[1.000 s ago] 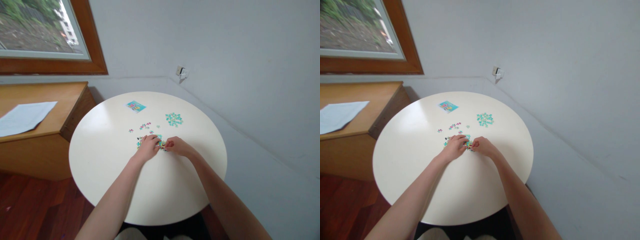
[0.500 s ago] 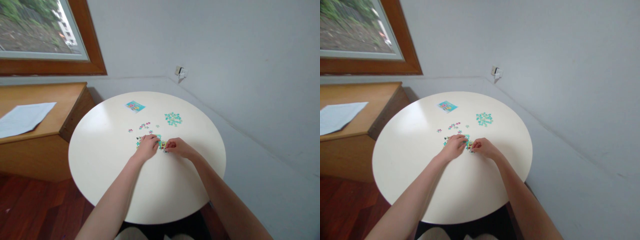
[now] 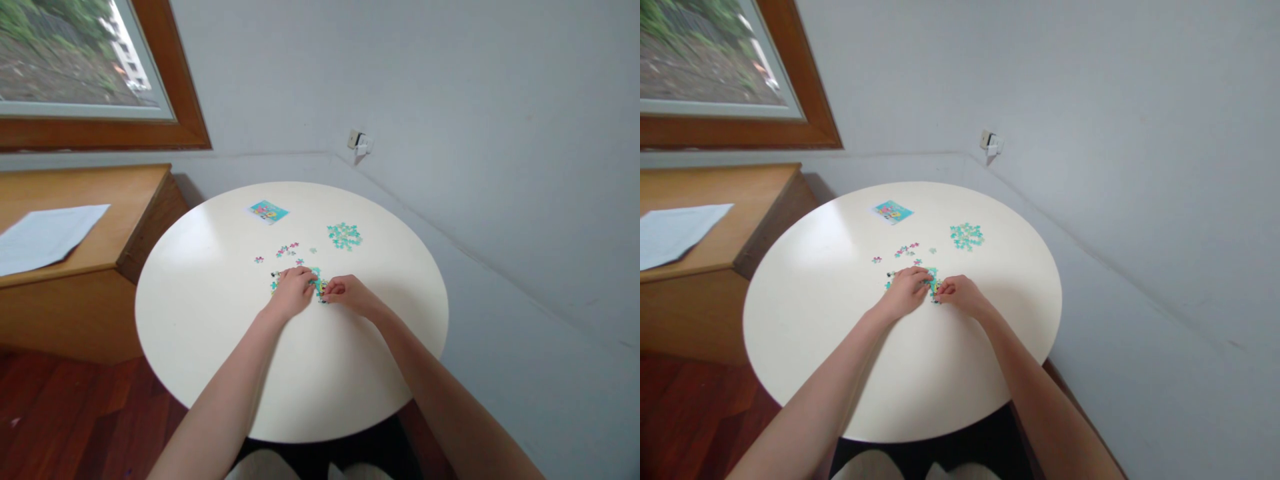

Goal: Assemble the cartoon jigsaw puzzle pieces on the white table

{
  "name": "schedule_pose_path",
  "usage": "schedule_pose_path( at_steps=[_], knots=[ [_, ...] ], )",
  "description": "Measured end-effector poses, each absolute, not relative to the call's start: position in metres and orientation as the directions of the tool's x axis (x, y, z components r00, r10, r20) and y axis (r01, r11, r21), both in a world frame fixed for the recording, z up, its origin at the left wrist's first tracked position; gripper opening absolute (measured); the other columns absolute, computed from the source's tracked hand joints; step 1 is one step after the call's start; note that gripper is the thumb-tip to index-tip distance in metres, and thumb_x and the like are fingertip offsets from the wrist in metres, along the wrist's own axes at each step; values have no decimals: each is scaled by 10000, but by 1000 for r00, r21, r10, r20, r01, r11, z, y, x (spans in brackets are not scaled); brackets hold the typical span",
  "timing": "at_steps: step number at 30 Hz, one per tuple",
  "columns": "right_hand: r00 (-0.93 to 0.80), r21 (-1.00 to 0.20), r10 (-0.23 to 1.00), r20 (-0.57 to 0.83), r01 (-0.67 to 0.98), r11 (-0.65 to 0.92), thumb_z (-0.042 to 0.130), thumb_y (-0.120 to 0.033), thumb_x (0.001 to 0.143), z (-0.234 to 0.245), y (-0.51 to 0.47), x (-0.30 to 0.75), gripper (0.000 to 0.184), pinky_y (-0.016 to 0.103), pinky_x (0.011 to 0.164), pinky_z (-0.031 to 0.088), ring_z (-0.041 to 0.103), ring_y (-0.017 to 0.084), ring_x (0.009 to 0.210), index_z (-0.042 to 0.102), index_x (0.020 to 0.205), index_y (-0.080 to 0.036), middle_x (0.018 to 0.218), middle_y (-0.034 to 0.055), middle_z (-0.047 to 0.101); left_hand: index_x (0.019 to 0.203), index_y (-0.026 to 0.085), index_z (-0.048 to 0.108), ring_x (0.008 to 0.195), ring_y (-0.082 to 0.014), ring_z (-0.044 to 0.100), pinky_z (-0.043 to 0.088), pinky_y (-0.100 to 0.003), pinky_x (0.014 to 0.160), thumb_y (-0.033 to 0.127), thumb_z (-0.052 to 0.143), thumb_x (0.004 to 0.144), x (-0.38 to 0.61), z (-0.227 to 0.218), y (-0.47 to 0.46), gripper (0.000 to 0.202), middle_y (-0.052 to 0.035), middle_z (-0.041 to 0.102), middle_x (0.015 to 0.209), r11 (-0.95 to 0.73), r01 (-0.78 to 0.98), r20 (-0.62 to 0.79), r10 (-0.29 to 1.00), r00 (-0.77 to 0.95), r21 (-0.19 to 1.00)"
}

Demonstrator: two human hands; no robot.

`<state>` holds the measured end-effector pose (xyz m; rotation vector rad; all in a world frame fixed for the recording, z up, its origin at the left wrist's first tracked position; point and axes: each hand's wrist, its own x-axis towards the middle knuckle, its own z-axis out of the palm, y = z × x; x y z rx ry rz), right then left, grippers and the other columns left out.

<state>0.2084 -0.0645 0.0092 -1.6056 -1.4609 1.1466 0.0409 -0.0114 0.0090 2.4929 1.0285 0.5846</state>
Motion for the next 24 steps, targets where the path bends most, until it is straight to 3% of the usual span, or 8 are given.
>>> schedule_pose_path(
  at_steps=[15,24],
  knots=[
    [105,-778,985,-138,604,-173,678,-248,630,14,-65,198,105,203,481,338,532,102,521,628,604,-160,539,-9,620,991,208,650,1050,-212,546,401,-384,951,194,472,817,41,7,-10,250,-52,630,1078,-660,579,217,728,650,479],
    [57,-744,989,-133,654,-138,691,-240,628,14,-62,200,112,189,475,336,503,82,504,622,594,-158,526,-21,594,986,206,651,1049,-221,544,397,-397,948,196,478,809,41,8,-10,248,-53,630,1084,-661,578,220,728,650,479]
  ],
)
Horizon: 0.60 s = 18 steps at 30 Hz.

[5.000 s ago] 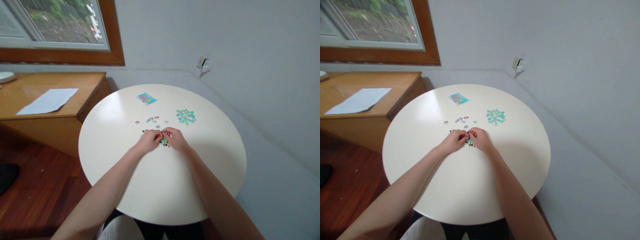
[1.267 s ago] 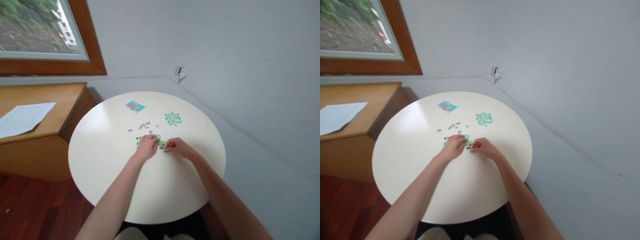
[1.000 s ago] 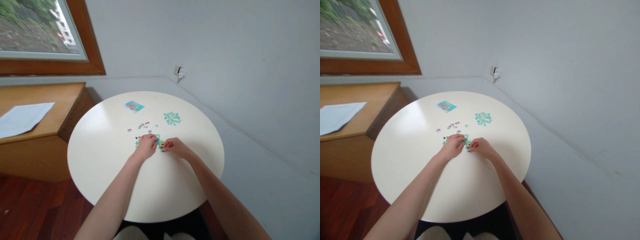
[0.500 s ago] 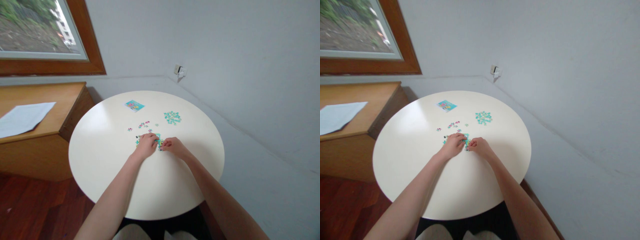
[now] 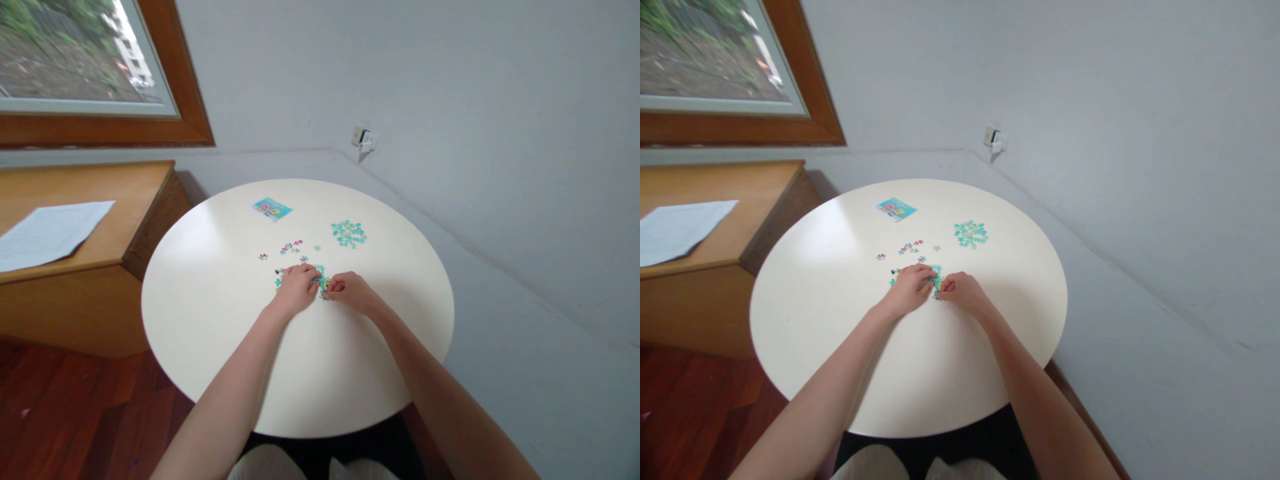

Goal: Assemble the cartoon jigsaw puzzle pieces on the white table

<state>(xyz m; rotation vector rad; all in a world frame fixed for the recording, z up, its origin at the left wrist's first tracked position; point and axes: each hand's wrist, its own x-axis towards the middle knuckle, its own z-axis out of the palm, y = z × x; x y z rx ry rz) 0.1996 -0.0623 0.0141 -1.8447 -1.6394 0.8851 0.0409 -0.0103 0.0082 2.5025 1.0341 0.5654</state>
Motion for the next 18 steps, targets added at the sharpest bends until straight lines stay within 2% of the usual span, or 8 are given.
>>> schedule_pose_path(
  at_steps=[7,13,18],
  knots=[
    [19,-733,995,-101,674,-88,676,-242,647,13,-64,201,87,192,489,334,486,79,502,624,643,-172,521,-39,575,993,213,652,1057,-224,540,393,-405,958,205,479,811,41,10,-11,251,-55,625,1095,-654,585,209,732,648,479],
    [97,-777,994,49,629,-23,627,-285,710,7,-85,197,130,208,523,356,465,89,537,649,780,-179,589,-29,573,995,206,649,1066,-221,538,394,-403,958,195,477,810,41,9,-11,253,-56,626,1102,-656,582,211,731,649,481],
    [93,-739,990,104,674,14,619,-277,727,6,-90,195,138,218,540,361,452,95,540,685,810,-190,586,-24,559,992,211,649,1062,-212,541,398,-388,961,192,478,809,41,8,-10,251,-49,628,1093,-658,578,211,728,652,482]
  ],
)
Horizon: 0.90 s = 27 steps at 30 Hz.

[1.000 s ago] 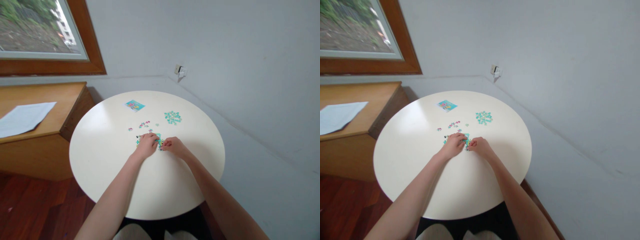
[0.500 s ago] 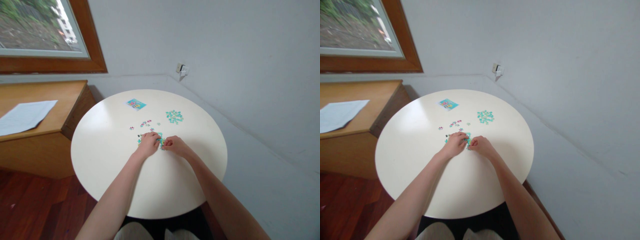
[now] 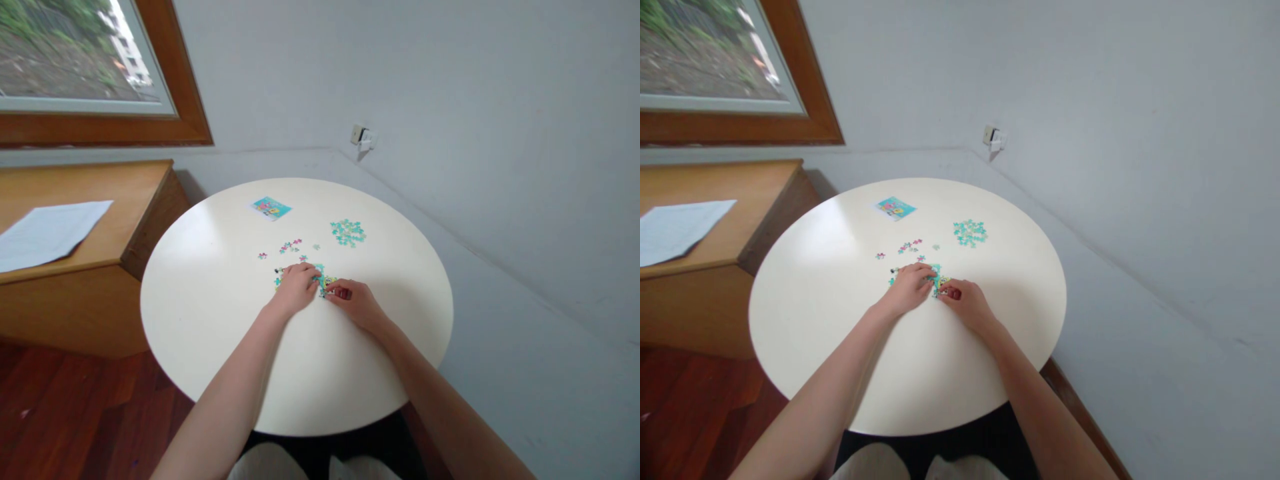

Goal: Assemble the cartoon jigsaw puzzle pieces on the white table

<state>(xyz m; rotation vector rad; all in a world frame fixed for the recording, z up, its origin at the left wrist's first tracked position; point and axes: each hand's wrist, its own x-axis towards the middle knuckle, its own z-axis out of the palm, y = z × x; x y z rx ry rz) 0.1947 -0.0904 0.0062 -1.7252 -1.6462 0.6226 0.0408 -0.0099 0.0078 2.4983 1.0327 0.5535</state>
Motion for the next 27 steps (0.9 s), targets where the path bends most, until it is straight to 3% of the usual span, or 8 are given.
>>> schedule_pose_path(
  at_steps=[19,23,27],
  knots=[
    [69,-668,987,145,743,46,645,-254,717,9,-91,193,121,226,584,366,470,104,564,689,815,-199,595,-23,568,996,208,647,1068,-220,539,392,-393,963,203,478,816,40,9,-10,248,-48,626,1106,-653,576,206,730,652,491],
    [46,-658,981,188,747,91,570,-200,755,5,-91,193,135,229,617,382,489,102,567,691,815,-201,640,-6,612,991,206,649,1066,-219,539,388,-394,968,204,484,814,40,9,-10,242,-46,627,1106,-651,575,211,732,648,496],
    [0,-573,972,234,808,137,550,-116,715,2,-91,194,179,251,678,380,519,116,621,695,762,-210,658,-4,639,990,207,650,1059,-212,546,395,-381,964,197,488,809,40,8,-10,242,-45,631,1096,-651,569,211,731,649,502]
  ],
)
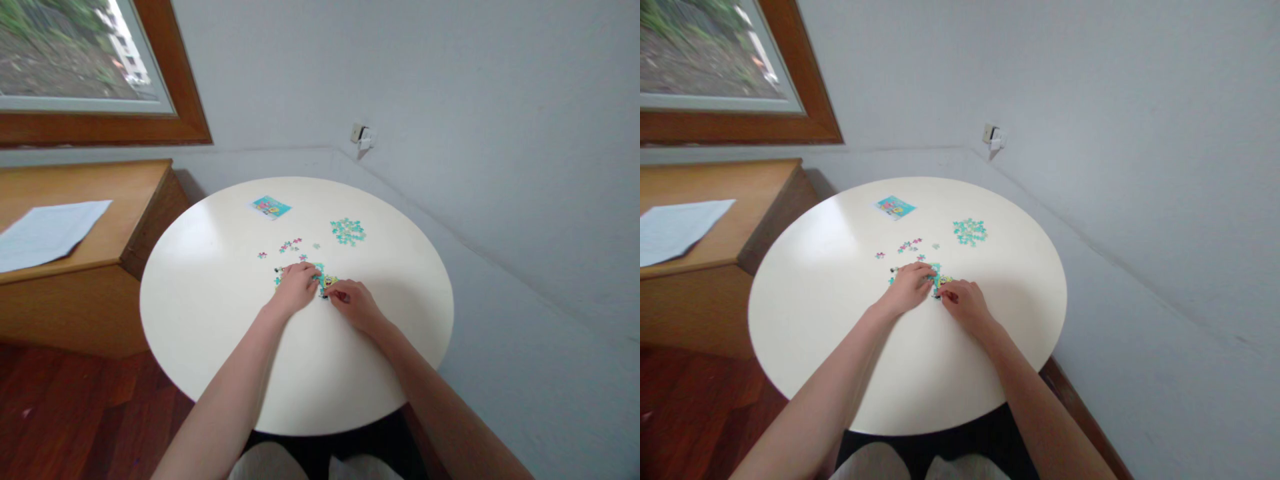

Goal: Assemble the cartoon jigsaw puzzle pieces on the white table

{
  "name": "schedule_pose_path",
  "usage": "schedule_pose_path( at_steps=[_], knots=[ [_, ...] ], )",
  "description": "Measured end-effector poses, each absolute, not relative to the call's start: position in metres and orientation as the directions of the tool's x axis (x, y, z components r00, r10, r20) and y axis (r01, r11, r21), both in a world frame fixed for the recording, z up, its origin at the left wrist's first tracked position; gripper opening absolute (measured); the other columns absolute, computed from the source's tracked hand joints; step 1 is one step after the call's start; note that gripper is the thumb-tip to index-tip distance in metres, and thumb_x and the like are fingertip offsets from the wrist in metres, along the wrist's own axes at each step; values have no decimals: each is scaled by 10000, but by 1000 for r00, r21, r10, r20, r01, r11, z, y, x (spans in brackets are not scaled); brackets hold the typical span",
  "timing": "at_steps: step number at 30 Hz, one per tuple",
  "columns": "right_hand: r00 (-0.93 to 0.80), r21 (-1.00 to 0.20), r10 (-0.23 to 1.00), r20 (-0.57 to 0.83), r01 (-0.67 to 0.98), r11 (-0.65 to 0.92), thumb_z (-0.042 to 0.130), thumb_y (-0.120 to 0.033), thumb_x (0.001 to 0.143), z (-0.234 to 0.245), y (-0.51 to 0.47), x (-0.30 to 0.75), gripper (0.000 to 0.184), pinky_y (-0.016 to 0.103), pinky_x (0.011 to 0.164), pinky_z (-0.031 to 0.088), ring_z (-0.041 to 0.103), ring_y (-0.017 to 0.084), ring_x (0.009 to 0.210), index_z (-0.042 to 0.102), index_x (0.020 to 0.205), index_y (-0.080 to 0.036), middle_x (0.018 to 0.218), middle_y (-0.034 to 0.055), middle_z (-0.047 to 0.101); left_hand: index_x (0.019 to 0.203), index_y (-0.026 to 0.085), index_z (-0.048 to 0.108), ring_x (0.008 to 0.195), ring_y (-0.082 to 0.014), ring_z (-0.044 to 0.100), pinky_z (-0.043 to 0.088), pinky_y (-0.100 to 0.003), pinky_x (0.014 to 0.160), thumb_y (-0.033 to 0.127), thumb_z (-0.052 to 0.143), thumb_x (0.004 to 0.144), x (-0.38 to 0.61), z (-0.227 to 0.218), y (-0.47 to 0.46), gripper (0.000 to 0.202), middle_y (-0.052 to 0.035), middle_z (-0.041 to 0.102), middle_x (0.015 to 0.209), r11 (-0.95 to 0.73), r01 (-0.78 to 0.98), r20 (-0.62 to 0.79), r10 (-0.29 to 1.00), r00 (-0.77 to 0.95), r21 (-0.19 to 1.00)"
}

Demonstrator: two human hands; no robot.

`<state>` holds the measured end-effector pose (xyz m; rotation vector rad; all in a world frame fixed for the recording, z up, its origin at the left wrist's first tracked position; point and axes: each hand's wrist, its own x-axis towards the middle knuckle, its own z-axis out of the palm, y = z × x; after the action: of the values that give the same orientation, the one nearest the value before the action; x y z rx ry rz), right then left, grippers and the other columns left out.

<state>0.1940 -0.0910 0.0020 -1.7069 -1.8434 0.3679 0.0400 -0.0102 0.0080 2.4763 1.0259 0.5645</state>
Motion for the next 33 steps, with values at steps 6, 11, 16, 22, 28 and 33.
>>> schedule_pose_path(
  at_steps=[6,11,16,22,28,33],
  knots=[
    [4,-615,954,300,766,190,506,-125,745,-2,-91,195,196,240,650,387,519,104,595,683,785,-199,678,-8,647,980,200,655,1052,-210,548,399,-373,959,184,495,802,40,5,-9,240,-44,635,1083,-656,558,235,729,643,508],
    [-26,-531,949,315,823,199,503,-107,741,0,-92,195,192,259,678,402,538,126,634,673,764,-195,664,4,638,955,192,661,1025,-213,556,407,-378,946,168,509,787,41,3,-8,228,-49,644,1053,-662,547,254,726,639,512],
    [-9,-382,885,465,900,210,490,-235,821,1,-95,189,253,334,859,402,565,203,965,653,1005,-176,994,102,657,924,188,663,950,-195,582,434,-361,902,145,497,785,42,3,-7,221,-53,660,971,-635,536,292,754,589,556],
    [-196,-145,963,184,964,223,365,-347,907,-1,-97,180,459,402,1069,222,332,204,1318,421,1342,-208,1405,82,420,838,159,654,893,-188,595,454,-340,851,92,440,772,40,5,-4,233,-64,654,886,-580,522,425,814,396,625],
    [-134,-97,976,171,984,152,314,-314,916,1,-95,180,520,403,1096,191,198,209,1381,283,1420,-190,1493,62,240,785,165,633,833,-187,591,456,-339,811,117,426,770,36,1,2,214,-58,640,830,-518,515,506,844,178,683],
    [-195,-94,975,110,974,205,276,-376,931,-1,-94,181,506,443,1093,206,264,207,1358,301,1410,-214,1470,55,297,767,175,615,758,-162,587,460,-300,749,130,443,745,31,-9,15,180,-34,629,775,-379,425,433,901,-35,822]
  ],
)
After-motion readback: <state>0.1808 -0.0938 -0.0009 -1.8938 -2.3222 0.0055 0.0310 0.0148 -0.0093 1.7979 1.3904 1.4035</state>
